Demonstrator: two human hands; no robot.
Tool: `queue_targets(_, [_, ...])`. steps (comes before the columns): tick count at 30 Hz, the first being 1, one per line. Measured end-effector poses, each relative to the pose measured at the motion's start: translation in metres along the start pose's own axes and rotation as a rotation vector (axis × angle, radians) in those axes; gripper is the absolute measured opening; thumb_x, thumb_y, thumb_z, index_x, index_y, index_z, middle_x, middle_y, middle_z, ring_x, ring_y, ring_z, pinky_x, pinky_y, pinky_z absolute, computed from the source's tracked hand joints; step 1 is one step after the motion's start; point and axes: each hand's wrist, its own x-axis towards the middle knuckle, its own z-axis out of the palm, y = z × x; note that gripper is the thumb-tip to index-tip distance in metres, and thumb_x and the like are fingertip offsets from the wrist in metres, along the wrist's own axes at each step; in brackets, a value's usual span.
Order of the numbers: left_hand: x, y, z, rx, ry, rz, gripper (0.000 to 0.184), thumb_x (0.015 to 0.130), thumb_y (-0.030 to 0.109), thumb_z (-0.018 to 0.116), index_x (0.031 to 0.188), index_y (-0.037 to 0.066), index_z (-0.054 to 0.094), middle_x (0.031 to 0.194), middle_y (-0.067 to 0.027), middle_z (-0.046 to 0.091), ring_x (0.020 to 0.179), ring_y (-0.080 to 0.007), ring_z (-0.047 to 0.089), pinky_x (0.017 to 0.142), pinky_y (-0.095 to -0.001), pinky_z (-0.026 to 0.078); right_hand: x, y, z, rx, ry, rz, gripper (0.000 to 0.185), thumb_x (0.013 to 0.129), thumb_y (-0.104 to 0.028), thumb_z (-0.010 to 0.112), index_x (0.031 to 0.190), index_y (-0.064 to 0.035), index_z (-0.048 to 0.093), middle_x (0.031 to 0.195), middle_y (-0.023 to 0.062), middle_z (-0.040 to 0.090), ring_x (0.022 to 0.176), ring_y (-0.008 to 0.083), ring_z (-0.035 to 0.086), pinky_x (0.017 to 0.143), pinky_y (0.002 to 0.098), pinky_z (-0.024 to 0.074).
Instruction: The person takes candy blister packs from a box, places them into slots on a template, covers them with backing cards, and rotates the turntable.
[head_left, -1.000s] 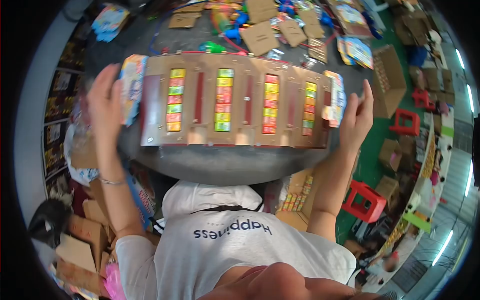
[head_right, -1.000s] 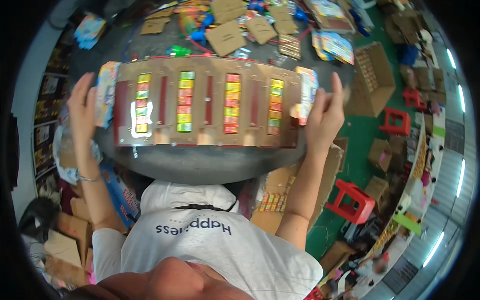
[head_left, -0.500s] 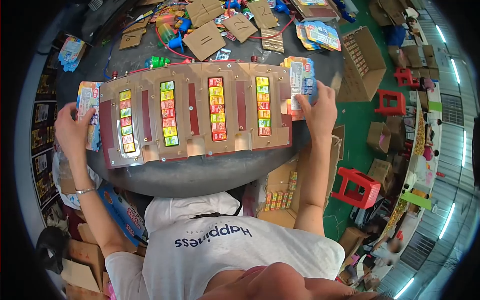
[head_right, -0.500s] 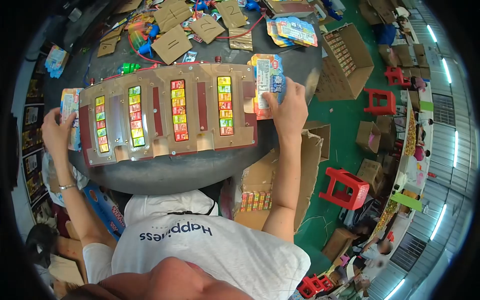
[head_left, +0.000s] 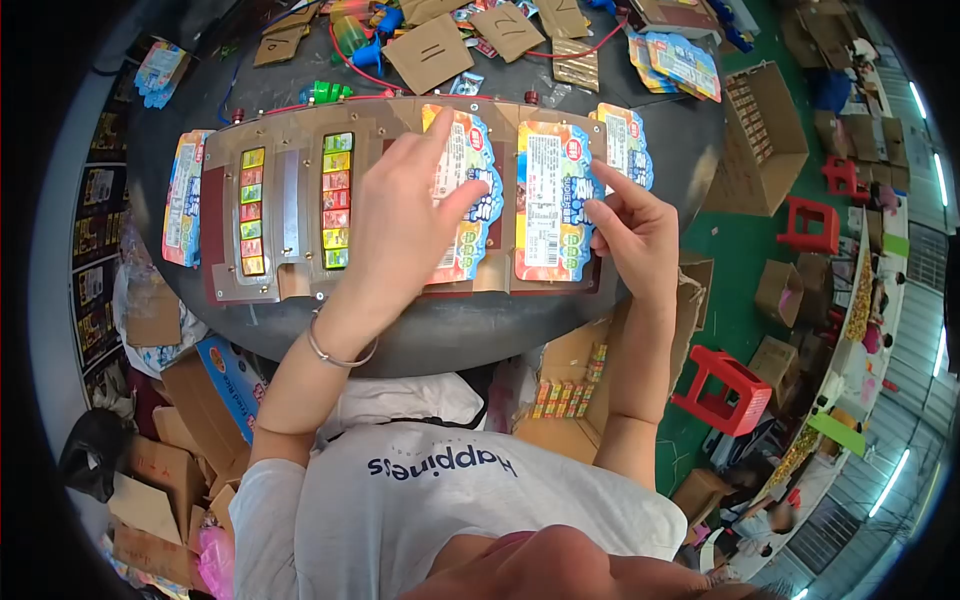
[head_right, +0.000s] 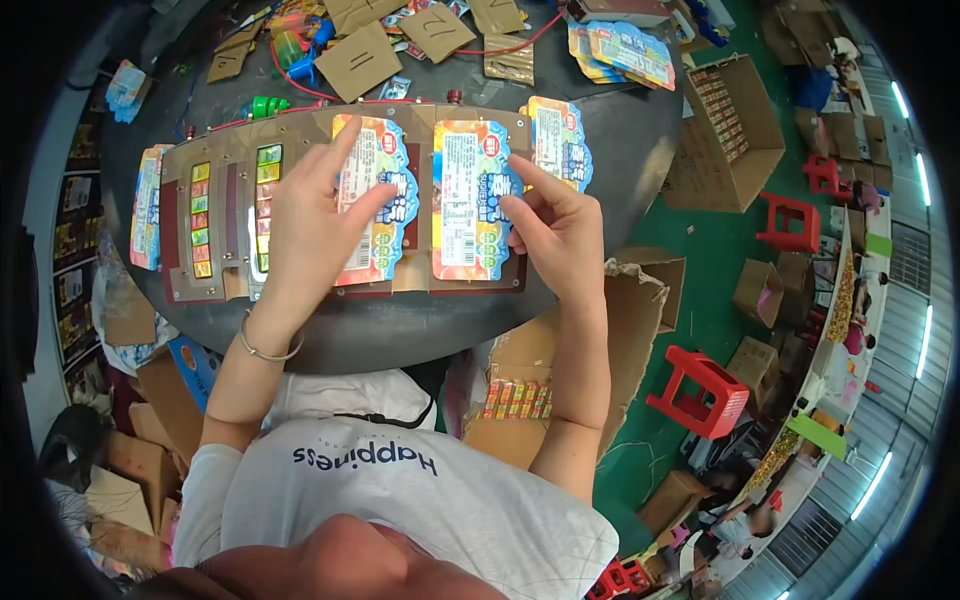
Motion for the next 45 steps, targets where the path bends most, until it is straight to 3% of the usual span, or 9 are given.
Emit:
queue_targets(4, [-0.003, 0.005, 0.001, 0.627, 0.042, 0.077, 0.061, 0.076, 0.031, 0.079, 0.128, 0.006, 0.06, 0.125, -0.0088, 0.055, 0.106, -0.0273, 0.055, 0.086, -0.0449, 0.045, -0.011, -0.014, 0.004, -0.698, 0.025, -0.268, 0.06, 0.075, -0.024, 0.084, 0.129, -0.0085, 0.063, 0.081, 0.0058, 0.059, 0.062, 0.0176, 0.06, 0.059, 0.0309, 0.0503])
queue_targets(10, [-0.012, -0.003, -0.035, 0.538, -0.337, 0.341, 0.087, 0.069, 0.056, 0.076, 0.137, 0.008, 0.051, 0.14, -0.0084, 0.046, 0.128, -0.0319, 0.04, 0.111, -0.054, 0.022, -0.02, -0.006, 0.006, -0.685, -0.042, -0.236, 0.091, 0.056, -0.046, 0.089, 0.135, -0.0121, 0.06, 0.092, 0.006, 0.05, 0.074, 0.017, 0.051, 0.067, 0.0319, 0.0486])
queue_targets(16, [0.001, -0.013, -0.067, 0.572, -0.321, 0.477, 0.09, 0.067, 0.055, 0.078, 0.138, 0.008, 0.05, 0.145, -0.0107, 0.044, 0.134, -0.0329, 0.036, 0.114, -0.0523, 0.019, -0.013, 0.014, -0.023, -0.271, -0.064, -0.228, 0.084, 0.069, -0.023, 0.087, 0.142, -0.0061, 0.049, 0.093, -0.0007, 0.052, 0.073, 0.0068, 0.049, 0.064, 0.022, 0.0442])
queue_targets(20, [0.023, -0.137, -0.208, 0.702, 0.334, -0.035, 0.054, 0.09, 0.039, 0.066, 0.13, 0.003, 0.061, 0.132, -0.0197, 0.059, 0.124, -0.0356, 0.055, 0.106, -0.0428, 0.041, 0.027, 0.06, -0.072, -0.281, 0.391, -0.158, 0.055, 0.083, -0.014, 0.076, 0.13, 0.0045, 0.055, 0.085, -0.0019, 0.057, 0.069, 0.0027, 0.047, 0.06, 0.0199, 0.0427])
queue_targets(23, [-0.001, -0.244, -0.271, 0.59, 0.035, -0.51, 0.054, 0.092, 0.038, 0.068, 0.128, -0.001, 0.061, 0.126, -0.0192, 0.062, 0.115, -0.0251, 0.061, 0.099, -0.038, 0.045, 0.045, 0.072, -0.077, -0.397, 0.187, -0.167, 0.062, 0.075, -0.019, 0.084, 0.128, 0.0038, 0.059, 0.094, 0.0012, 0.06, 0.069, 0.0043, 0.045, 0.061, 0.0205, 0.043])
queue_targets(27, [-0.017, -0.263, -0.262, 0.106, 0.037, -0.537, 0.053, 0.086, 0.026, 0.077, 0.126, -0.004, 0.059, 0.114, -0.0152, 0.064, 0.106, -0.0186, 0.063, 0.091, -0.0302, 0.049, 0.032, 0.061, -0.056, -0.483, 0.28, -0.137, 0.062, 0.075, -0.02, 0.084, 0.129, 0.0006, 0.061, 0.099, 0.0034, 0.061, 0.066, 0.0066, 0.046, 0.061, 0.0223, 0.0436])
queue_targets(33, [-0.016, -0.159, -0.223, 1.195, 0.363, 0.02, 0.036, 0.077, 0.022, 0.083, 0.103, 0.003, 0.066, 0.095, -0.0089, 0.068, 0.088, -0.0249, 0.067, 0.08, -0.0341, 0.052, 0.025, 0.038, -0.044, -0.983, 0.442, -0.329, 0.055, 0.074, -0.022, 0.085, 0.12, -0.0022, 0.061, 0.101, 0.0088, 0.064, 0.067, 0.0163, 0.057, 0.062, 0.0308, 0.0476])
queue_targets(40, [-0.029, -0.126, -0.259, -0.671, 0.074, -0.174, 0.069, 0.084, -0.005, 0.067, 0.146, 0.001, 0.038, 0.124, -0.012, 0.062, 0.116, -0.0164, 0.059, 0.092, -0.03, 0.053, -0.032, -0.048, 0.004, 0.083, 0.466, -0.344, 0.046, 0.09, 0.0, 0.065, 0.133, -0.0001, 0.047, 0.087, 0.0055, 0.066, 0.065, 0.0062, 0.057, 0.052, 0.0172, 0.0405])
queue_targets(45, [-0.042, -0.103, -0.166, -0.283, 0.044, -0.16, 0.06, 0.077, 0.004, 0.079, 0.134, 0.005, 0.059, 0.107, -0.0051, 0.065, 0.095, -0.0152, 0.063, 0.085, -0.0276, 0.049, -0.029, -0.064, 0.146, 0.165, -0.21, -0.037, 0.046, 0.085, 0.002, 0.068, 0.131, -0.002, 0.061, 0.071, -0.0017, 0.058, 0.053, 0.0031, 0.05, 0.046, 0.0191, 0.0373])
